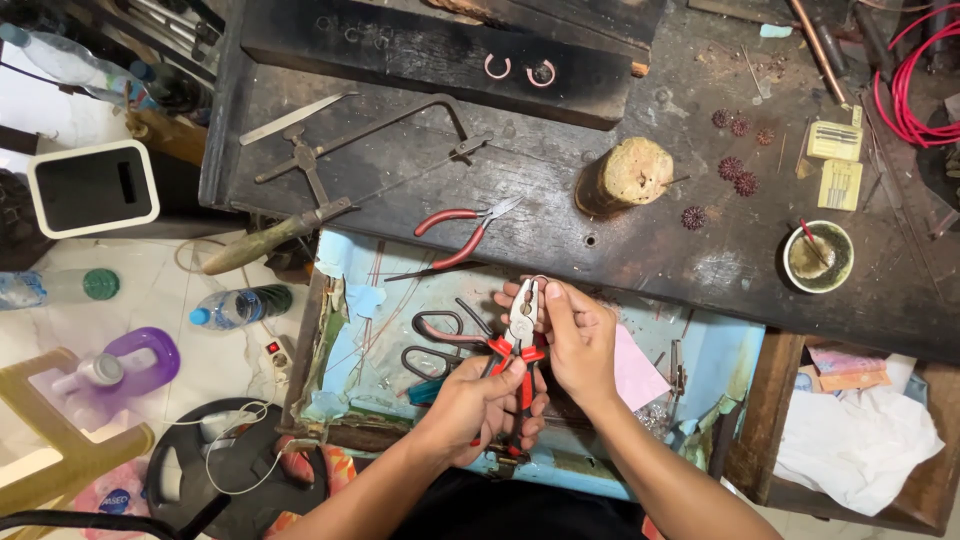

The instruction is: Shaping and bending small metal rings using pliers at a jewelry workbench.

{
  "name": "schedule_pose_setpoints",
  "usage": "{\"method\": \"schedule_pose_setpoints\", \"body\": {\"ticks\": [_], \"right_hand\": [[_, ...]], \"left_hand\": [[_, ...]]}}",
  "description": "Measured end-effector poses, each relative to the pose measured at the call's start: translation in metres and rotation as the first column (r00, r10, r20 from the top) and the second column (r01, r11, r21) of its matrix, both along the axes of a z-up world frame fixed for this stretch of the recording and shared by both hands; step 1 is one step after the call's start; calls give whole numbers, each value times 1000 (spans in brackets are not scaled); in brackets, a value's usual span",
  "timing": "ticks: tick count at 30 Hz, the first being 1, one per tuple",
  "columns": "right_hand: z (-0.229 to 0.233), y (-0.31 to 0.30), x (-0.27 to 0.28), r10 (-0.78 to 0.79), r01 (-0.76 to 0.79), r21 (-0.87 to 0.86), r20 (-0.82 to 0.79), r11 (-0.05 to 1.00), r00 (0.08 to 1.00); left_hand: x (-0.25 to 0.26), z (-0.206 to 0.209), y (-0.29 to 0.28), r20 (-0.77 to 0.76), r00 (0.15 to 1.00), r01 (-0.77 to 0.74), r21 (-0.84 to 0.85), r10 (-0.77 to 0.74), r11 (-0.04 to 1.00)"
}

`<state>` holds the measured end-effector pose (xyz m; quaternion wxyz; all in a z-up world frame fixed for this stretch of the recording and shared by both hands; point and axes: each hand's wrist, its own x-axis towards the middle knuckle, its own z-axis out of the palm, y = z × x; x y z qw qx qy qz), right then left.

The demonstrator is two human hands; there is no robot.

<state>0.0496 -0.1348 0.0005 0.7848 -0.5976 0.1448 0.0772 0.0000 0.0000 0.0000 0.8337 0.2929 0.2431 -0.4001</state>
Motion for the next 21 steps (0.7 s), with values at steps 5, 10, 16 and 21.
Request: {"method": "schedule_pose_setpoints", "body": {"ticks": [5,10,16,21], "right_hand": [[-5,-1,-1,-8,8,32,6,999,1000],[-15,-8,-5,5,-4,126,-3,992,1000],[7,-25,-6,69,-75,186,38,980,997],[14,-34,-10,93,-112,201,102,973,990]], "left_hand": [[-1,0,-1,12,1000,-10,-27,11,1000],[-3,-2,6,-20,999,49,-65,-51,997],[-2,6,6,154,975,157,38,-161,987],[-8,4,3,385,896,228,21,-219,973]]}}
